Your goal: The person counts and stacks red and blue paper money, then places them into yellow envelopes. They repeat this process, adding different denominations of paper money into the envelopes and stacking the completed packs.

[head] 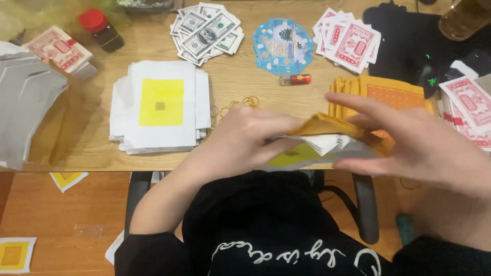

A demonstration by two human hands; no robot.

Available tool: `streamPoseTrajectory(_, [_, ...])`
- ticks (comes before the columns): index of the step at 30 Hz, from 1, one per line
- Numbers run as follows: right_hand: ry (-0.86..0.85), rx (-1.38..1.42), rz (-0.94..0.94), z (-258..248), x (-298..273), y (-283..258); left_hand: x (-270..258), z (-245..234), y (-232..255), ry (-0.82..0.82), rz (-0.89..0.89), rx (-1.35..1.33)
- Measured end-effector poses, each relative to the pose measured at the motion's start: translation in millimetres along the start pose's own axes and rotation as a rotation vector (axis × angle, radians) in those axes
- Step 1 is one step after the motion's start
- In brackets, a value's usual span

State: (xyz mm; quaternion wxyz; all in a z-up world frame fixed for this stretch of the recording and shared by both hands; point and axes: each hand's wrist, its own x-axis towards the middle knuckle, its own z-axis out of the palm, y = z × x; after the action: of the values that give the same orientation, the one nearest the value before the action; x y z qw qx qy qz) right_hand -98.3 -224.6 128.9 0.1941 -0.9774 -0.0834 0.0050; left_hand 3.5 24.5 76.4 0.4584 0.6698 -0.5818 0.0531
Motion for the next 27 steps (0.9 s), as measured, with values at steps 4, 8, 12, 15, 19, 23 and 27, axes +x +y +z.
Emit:
streamPoseTrajectory(4, [-0.490,-0.314,0.064,-7.5,44.2,-7.5,5.2,-6.8,3.1,-0.027,-0.047,0.114])
streamPoseTrajectory(8, [-0.521,-0.074,-0.081,-18.2,61.9,18.4,-10.0,-16.6,-3.8,-0.097,-0.346,0.040])
streamPoseTrajectory(12, [-0.357,-0.131,0.129,-37.2,63.6,66.0,-31.0,-1.9,-46.5,0.033,-0.588,-0.098])
streamPoseTrajectory(15, [-0.132,-0.017,0.198,-32.5,61.7,83.3,-33.4,23.0,-67.3,0.321,-0.719,-0.718])
streamPoseTrajectory(19, [-0.002,0.452,0.265,-14.3,68.9,67.3,-23.3,32.9,-76.3,0.240,-0.821,-0.733])
streamPoseTrajectory(23, [-0.249,0.662,0.445,-0.2,70.3,99.2,-24.8,21.9,-90.2,0.172,-0.804,-0.748])
streamPoseTrajectory(27, [-0.277,0.714,0.389,15.6,68.6,123.4,-28.1,16.5,-89.7,0.114,-0.807,-0.710])
